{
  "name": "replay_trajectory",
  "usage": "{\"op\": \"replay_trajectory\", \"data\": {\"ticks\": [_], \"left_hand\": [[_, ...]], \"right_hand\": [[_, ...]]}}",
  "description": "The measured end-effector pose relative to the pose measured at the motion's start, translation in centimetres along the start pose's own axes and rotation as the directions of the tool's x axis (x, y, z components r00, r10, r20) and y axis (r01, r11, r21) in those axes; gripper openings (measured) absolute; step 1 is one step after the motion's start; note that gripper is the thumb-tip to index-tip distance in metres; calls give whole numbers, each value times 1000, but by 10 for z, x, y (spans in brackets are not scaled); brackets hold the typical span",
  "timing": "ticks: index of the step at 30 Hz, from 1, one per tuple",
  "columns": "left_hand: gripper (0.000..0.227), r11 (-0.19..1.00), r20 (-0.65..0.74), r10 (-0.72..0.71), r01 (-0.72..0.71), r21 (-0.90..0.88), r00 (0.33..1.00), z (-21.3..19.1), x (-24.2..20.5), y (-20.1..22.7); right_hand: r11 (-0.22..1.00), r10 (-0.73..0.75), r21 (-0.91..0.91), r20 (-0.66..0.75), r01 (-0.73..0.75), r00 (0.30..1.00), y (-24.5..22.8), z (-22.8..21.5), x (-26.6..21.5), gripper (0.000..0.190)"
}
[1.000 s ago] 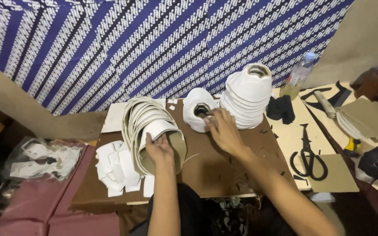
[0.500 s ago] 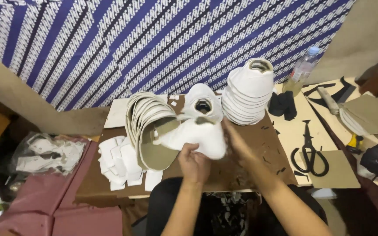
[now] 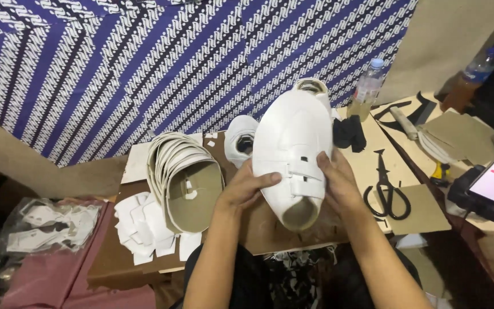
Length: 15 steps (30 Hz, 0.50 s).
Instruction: The person is manually folding and assembling white leather shoe uppers at a workshop table.
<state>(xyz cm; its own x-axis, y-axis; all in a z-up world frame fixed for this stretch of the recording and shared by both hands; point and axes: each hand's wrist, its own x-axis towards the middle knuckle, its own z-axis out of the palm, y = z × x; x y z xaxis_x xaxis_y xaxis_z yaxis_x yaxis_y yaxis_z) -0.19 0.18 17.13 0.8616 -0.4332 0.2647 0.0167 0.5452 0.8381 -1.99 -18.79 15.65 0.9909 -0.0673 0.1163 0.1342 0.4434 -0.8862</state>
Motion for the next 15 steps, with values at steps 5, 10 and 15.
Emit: {"op": "replay_trajectory", "data": {"ticks": [5, 10, 15], "left_hand": [[79, 997, -76, -2, -4, -78, 997, -47, -9, -48], [75, 993, -112, -73, 62, -98, 991, -58, -24, -60], [74, 988, -180, -111, 89, -127, 977, -72, -16, -70]], "right_hand": [[652, 108, -698, -301, -296, 948, 24, -5, -25, 76], [648, 396, -645, -169, -405, 903, -19, 55, -54, 97], [749, 313, -607, -29, -265, 949, -33, 71, -54, 86]]}}
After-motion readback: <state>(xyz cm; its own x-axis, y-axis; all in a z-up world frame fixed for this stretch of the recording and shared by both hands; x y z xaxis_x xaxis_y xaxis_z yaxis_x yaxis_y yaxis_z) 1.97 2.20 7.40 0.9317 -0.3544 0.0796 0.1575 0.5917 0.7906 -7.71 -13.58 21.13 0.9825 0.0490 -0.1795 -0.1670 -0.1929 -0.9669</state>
